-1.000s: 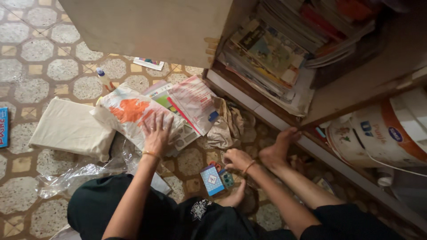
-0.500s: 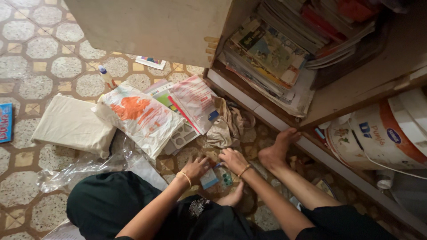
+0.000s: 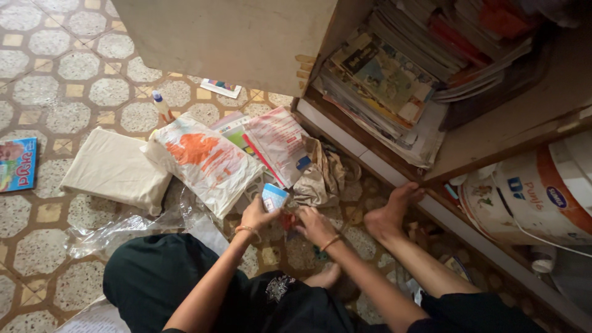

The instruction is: The person sits on the floor and organizes various items, including books, plastic bags, and small boxes, by placing them into a wooden cabinet. The person handles items one by one, sorting them and arranging them neatly inside the cabinet.

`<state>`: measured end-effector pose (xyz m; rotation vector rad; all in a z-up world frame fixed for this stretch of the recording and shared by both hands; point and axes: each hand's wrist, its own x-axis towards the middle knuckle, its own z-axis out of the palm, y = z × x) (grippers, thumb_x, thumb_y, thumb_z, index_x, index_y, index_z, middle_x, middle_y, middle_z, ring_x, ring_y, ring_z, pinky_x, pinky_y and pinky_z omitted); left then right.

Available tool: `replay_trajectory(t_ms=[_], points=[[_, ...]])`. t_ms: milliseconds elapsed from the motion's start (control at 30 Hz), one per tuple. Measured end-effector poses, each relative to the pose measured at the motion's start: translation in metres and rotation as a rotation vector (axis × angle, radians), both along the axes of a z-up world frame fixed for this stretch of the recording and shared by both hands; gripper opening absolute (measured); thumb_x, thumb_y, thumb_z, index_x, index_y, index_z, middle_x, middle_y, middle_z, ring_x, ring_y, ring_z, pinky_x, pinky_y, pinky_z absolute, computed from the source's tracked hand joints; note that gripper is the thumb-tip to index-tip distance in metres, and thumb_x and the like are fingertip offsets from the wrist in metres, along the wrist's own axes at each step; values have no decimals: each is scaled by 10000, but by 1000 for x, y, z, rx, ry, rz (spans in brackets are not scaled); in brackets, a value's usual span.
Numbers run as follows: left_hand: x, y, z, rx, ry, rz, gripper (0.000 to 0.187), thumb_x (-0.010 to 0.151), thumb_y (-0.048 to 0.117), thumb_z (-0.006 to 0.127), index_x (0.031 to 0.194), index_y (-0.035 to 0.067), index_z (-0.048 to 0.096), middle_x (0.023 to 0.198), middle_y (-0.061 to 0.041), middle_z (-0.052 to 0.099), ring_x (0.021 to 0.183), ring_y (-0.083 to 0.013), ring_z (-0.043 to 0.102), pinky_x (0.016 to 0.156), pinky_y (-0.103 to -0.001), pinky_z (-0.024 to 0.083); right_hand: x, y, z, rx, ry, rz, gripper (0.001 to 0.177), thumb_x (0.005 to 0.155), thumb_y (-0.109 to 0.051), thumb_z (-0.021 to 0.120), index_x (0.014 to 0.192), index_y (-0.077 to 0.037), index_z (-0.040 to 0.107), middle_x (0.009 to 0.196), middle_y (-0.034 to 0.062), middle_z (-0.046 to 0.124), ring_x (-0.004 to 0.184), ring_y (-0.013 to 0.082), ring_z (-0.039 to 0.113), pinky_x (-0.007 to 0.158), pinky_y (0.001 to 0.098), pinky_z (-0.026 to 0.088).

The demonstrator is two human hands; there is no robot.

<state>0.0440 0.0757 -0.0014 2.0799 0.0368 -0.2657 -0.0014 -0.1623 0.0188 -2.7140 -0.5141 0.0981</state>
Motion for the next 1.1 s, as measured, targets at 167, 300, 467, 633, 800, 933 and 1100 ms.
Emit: replay_trajectory(t_ms=[167,300,467,633,800,933,1100], points=[[0,-3,4,-830,601,165,590,778,458,749,1176,55,581,913,-70,692,780,-255,687,686,-392,564,4,27,-24,-20,77,-119,446,885,-276,791,1210,-46,590,1177,211,613,1017,433,639,865,500,531],[-1,3,22,-1310,885,207,521,838,389,691,1194,18,607,944,-103,713,814,-261,701,742,-370,578,18,25,-55,98,3,-60,385,738,-172,828,1039,-29,636,1074,209,653,985,424,661,833,483,541],[4,11,30,-1537,884,156,454,905,278,615,1235,-34,620,1032,-139,752,880,-271,725,823,-353,595,30,-15,-69,653,416,-95,186,901,-147,767,1051,-57,704,980,55,721,939,183,701,821,339,583],[11,4,5,-1094,572,71,523,936,299,615,1335,-34,556,1101,-157,730,915,-261,746,788,-376,617,63,-59,-47,822,577,-168,218,964,-200,722,1144,-79,701,999,-8,706,881,103,623,775,265,529],[-1,-10,5,-766,521,-126,595,941,382,660,1441,95,515,1085,-97,708,846,-182,691,710,-325,579,62,-36,-20,914,395,-118,246,975,-209,725,1168,-61,689,1119,32,672,975,99,606,802,245,504],[-16,-21,-14,-696,270,-304,551,901,269,781,1362,32,593,1089,-53,732,902,-121,678,781,-320,576,48,-7,0,865,212,-116,381,909,-201,751,1234,-58,612,1244,46,656,1069,97,629,892,230,536],[-19,-21,7,-213,113,-358,419,879,319,783,1136,10,664,939,-122,734,842,-238,706,748,-386,569,46,-16,-1,832,457,60,419,949,-194,741,1285,13,603,1205,106,610,978,149,620,843,268,525]])
